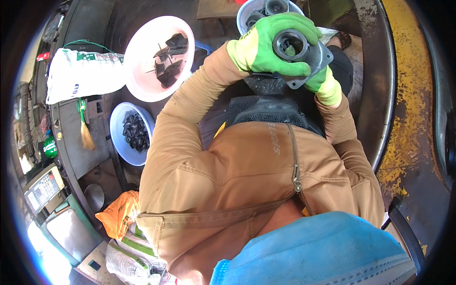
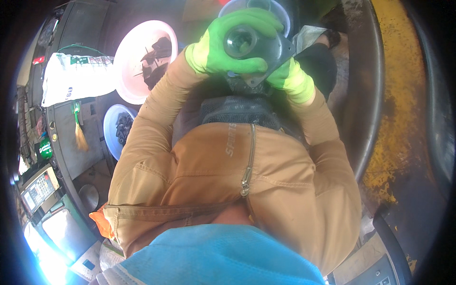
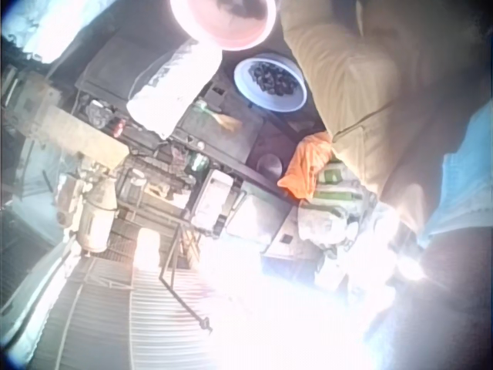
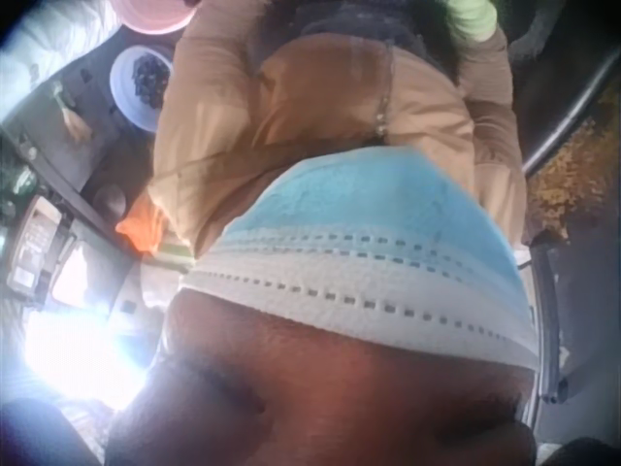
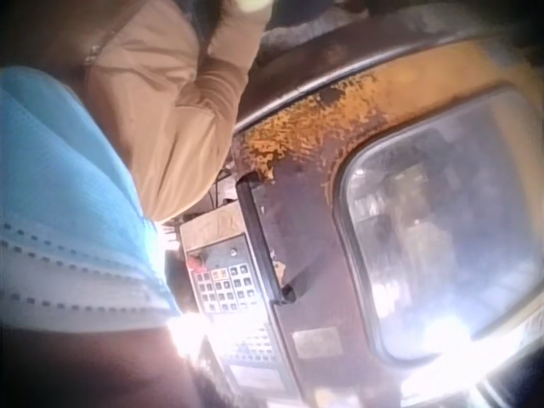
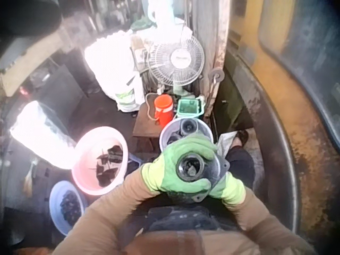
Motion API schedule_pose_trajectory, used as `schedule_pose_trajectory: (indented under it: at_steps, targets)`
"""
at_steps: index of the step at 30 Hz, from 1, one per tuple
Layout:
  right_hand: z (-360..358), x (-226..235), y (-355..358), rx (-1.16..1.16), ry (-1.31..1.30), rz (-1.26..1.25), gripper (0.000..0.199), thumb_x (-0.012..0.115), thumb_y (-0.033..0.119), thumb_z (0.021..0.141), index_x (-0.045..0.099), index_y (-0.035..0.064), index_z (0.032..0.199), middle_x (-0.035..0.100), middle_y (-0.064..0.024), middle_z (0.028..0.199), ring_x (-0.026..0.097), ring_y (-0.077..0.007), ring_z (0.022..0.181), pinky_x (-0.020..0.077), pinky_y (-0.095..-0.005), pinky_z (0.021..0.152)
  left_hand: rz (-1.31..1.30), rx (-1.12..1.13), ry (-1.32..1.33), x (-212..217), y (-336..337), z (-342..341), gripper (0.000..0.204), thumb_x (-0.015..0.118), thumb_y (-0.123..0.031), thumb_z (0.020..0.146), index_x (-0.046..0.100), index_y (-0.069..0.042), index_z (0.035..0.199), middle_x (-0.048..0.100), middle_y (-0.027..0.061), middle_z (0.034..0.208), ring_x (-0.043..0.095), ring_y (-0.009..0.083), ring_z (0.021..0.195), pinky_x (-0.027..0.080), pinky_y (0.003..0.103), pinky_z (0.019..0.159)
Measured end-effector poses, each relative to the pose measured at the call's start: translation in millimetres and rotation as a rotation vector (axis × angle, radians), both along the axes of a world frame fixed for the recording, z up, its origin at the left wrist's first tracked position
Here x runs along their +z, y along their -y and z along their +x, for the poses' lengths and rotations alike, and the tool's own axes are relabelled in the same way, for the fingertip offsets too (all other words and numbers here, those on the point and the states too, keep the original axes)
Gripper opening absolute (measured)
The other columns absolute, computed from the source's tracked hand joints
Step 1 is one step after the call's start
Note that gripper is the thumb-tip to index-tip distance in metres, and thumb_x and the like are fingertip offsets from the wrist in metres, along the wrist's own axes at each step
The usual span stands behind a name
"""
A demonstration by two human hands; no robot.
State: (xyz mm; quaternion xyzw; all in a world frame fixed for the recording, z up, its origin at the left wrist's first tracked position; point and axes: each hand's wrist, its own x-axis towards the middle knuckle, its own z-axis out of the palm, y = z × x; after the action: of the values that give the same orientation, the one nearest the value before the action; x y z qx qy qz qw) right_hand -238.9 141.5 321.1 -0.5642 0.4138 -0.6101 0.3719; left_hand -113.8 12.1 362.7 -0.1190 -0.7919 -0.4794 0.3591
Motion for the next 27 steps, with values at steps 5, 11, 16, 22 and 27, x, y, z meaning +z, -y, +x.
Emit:
schedule_pose_trajectory:
  at_steps: [5, 11, 16, 22, 27]
  targets:
    - [-15, -29, -16, 0.192, 0.233, 0.378, 0.077, 0.086, 0.015, 0.073, 0.047, 0.0072, 0.139, 0.055, -0.0094, 0.136, 0.056, -0.0206, 0.122, 0.0470, -0.0355, 0.103, 0.219, -0.309, 0.270, 6, 3, 6, 0.046, 0.085, -0.014, 0.066, 0.069, -0.002, 0.107, 0.068, 0.0121, 0.115, 0.062, 0.0251, 0.112, 0.048, 0.038, 0.099]
    - [4, -61, -23, 0.061, 0.391, 0.657, 0.054, 0.073, 0.016, 0.085, 0.053, 0.0086, 0.135, 0.057, -0.0057, 0.130, 0.056, -0.0146, 0.118, 0.0445, -0.0298, 0.102, 0.158, -0.713, 0.330, 0, 5, -6, 0.048, 0.082, -0.012, 0.064, 0.068, -0.003, 0.110, 0.067, 0.0121, 0.120, 0.058, 0.0264, 0.119, 0.043, 0.040, 0.106]
    - [-31, -43, 14, -0.141, 0.051, 0.150, 0.051, 0.078, 0.019, 0.081, 0.059, 0.0053, 0.126, 0.067, -0.0094, 0.114, 0.064, -0.0213, 0.101, 0.0521, -0.0338, 0.087, 0.265, 0.028, 0.443, 19, 16, 4, 0.063, 0.080, -0.020, 0.068, 0.062, -0.003, 0.125, 0.060, 0.0137, 0.129, 0.055, 0.0293, 0.122, 0.040, 0.039, 0.108]
    - [-11, -32, 26, -0.616, -0.723, -0.261, 0.037, 0.074, 0.019, 0.083, 0.064, 0.0059, 0.116, 0.070, -0.0116, 0.101, 0.069, -0.0307, 0.088, 0.0557, -0.0367, 0.076, 0.576, 0.404, 0.001, -10, -31, -15, 0.054, 0.087, -0.017, 0.067, 0.062, -0.005, 0.114, 0.063, 0.0137, 0.118, 0.054, 0.0349, 0.123, 0.040, 0.046, 0.108]
    - [-3, -11, 17, -0.478, -0.493, -0.131, 0.035, 0.069, 0.014, 0.086, 0.061, 0.0035, 0.118, 0.068, -0.0093, 0.108, 0.067, -0.0231, 0.097, 0.0532, -0.0338, 0.083, -0.034, 0.391, -0.150, -31, -13, -14, 0.052, 0.086, -0.015, 0.068, 0.062, -0.005, 0.114, 0.063, 0.0133, 0.118, 0.057, 0.0338, 0.119, 0.044, 0.043, 0.103]
